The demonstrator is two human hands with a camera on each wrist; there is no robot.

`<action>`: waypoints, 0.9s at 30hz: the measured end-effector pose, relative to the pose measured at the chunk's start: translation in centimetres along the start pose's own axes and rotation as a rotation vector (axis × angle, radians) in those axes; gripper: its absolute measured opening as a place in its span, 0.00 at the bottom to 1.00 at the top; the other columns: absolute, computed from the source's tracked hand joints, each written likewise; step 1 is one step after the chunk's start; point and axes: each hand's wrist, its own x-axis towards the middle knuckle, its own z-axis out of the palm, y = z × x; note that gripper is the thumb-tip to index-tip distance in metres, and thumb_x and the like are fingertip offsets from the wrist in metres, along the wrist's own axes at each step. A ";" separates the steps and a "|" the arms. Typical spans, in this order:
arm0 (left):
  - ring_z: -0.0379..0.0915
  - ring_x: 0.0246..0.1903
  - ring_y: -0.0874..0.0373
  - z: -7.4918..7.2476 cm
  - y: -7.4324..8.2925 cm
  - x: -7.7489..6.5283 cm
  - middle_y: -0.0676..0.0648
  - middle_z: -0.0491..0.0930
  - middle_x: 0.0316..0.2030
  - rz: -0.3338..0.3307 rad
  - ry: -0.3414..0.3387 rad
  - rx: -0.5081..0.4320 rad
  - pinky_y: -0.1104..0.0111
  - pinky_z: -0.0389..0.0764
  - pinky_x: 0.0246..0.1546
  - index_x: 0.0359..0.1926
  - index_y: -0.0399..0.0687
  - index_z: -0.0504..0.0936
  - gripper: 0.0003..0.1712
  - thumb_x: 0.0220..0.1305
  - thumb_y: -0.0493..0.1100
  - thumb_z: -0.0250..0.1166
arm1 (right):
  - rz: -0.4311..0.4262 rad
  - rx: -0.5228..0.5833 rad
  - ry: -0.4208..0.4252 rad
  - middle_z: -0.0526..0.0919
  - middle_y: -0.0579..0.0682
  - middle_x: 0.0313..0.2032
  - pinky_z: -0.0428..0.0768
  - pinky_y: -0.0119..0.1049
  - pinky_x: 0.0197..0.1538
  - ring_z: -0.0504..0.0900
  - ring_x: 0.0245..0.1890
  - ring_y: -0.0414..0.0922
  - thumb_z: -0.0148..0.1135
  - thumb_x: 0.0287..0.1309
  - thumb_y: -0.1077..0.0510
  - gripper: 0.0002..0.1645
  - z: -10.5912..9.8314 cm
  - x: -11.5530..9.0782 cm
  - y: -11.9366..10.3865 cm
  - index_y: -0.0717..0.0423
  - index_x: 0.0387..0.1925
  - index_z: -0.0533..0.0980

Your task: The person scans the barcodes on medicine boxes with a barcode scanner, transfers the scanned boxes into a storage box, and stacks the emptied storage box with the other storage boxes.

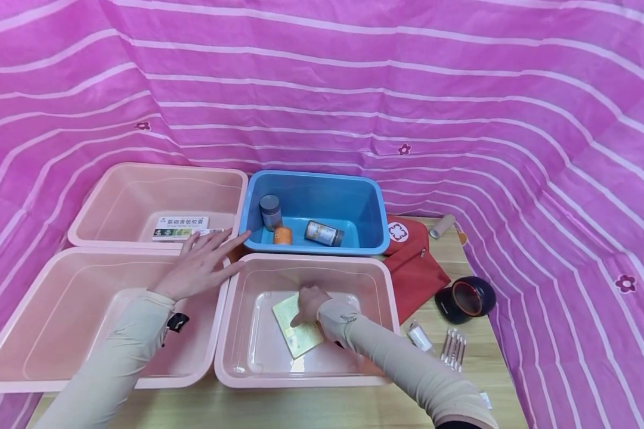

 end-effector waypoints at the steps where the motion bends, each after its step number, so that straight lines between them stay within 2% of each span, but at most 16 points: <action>1: 0.46 0.78 0.35 0.0 0.0 0.0 0.40 0.52 0.80 0.001 0.001 0.001 0.36 0.34 0.77 0.81 0.72 0.53 0.42 0.71 0.71 0.53 | -0.002 0.001 0.005 0.75 0.45 0.27 0.79 0.35 0.41 0.75 0.31 0.44 0.85 0.42 0.45 0.30 0.1 0.0 0.0 0.52 0.34 0.72; 5: 0.47 0.78 0.34 0.0 0.0 0.0 0.40 0.53 0.80 0.001 0.003 0.001 0.36 0.35 0.77 0.81 0.72 0.53 0.42 0.71 0.71 0.54 | -0.031 0.062 0.002 0.78 0.48 0.39 0.80 0.41 0.57 0.78 0.43 0.48 0.85 0.42 0.48 0.38 0.4 0.0 -0.1 0.53 0.51 0.73; 7: 0.47 0.78 0.34 0.0 0.0 0.0 0.40 0.53 0.80 0.005 0.006 0.005 0.36 0.35 0.77 0.81 0.72 0.53 0.42 0.71 0.71 0.54 | -0.020 0.172 -0.030 0.78 0.48 0.47 0.75 0.46 0.65 0.77 0.51 0.48 0.85 0.43 0.51 0.42 0.4 -0.2 -0.1 0.48 0.59 0.72; 9: 0.48 0.77 0.34 0.0 -0.1 0.0 0.40 0.53 0.80 0.011 0.009 0.008 0.35 0.36 0.77 0.81 0.72 0.53 0.42 0.71 0.71 0.54 | 0.012 0.261 -0.062 0.76 0.46 0.53 0.72 0.52 0.69 0.74 0.57 0.48 0.85 0.43 0.52 0.46 0.5 -0.4 -0.2 0.40 0.64 0.70; 12: 0.49 0.77 0.34 0.1 -0.1 0.1 0.40 0.54 0.80 0.015 0.016 0.015 0.35 0.36 0.77 0.81 0.72 0.53 0.42 0.71 0.70 0.54 | 0.090 0.333 -0.104 0.75 0.41 0.53 0.72 0.57 0.68 0.73 0.59 0.46 0.85 0.41 0.53 0.45 0.4 -0.9 -0.4 0.32 0.62 0.73; 16: 0.49 0.77 0.35 0.1 0.0 0.1 0.40 0.54 0.80 0.011 0.018 0.018 0.35 0.36 0.77 0.81 0.72 0.53 0.42 0.71 0.70 0.54 | 0.109 0.285 -0.116 0.76 0.39 0.47 0.78 0.56 0.63 0.76 0.54 0.44 0.86 0.39 0.52 0.40 0.0 -1.4 -0.8 0.33 0.55 0.76; 20: 0.48 0.78 0.35 0.1 0.0 0.1 0.40 0.53 0.80 0.006 0.010 0.013 0.36 0.35 0.77 0.81 0.72 0.53 0.42 0.71 0.70 0.54 | -0.018 0.194 -0.089 0.78 0.41 0.39 0.80 0.44 0.56 0.77 0.44 0.43 0.86 0.41 0.55 0.31 -0.5 -1.1 -0.9 0.42 0.45 0.76; 23: 0.47 0.78 0.35 0.1 0.0 0.1 0.40 0.53 0.80 0.006 0.007 0.013 0.36 0.35 0.77 0.81 0.72 0.53 0.42 0.71 0.71 0.53 | -0.124 0.142 -0.093 0.80 0.42 0.34 0.78 0.36 0.49 0.77 0.37 0.42 0.82 0.47 0.58 0.23 -1.0 -0.8 -0.7 0.46 0.40 0.75; 27: 0.47 0.78 0.34 0.1 0.0 0.1 0.40 0.52 0.81 0.007 0.007 0.014 0.36 0.35 0.77 0.81 0.72 0.53 0.42 0.71 0.71 0.53 | -0.158 0.181 -0.125 0.82 0.41 0.31 0.76 0.33 0.46 0.77 0.34 0.39 0.79 0.51 0.59 0.19 -1.9 -0.9 -0.4 0.44 0.40 0.76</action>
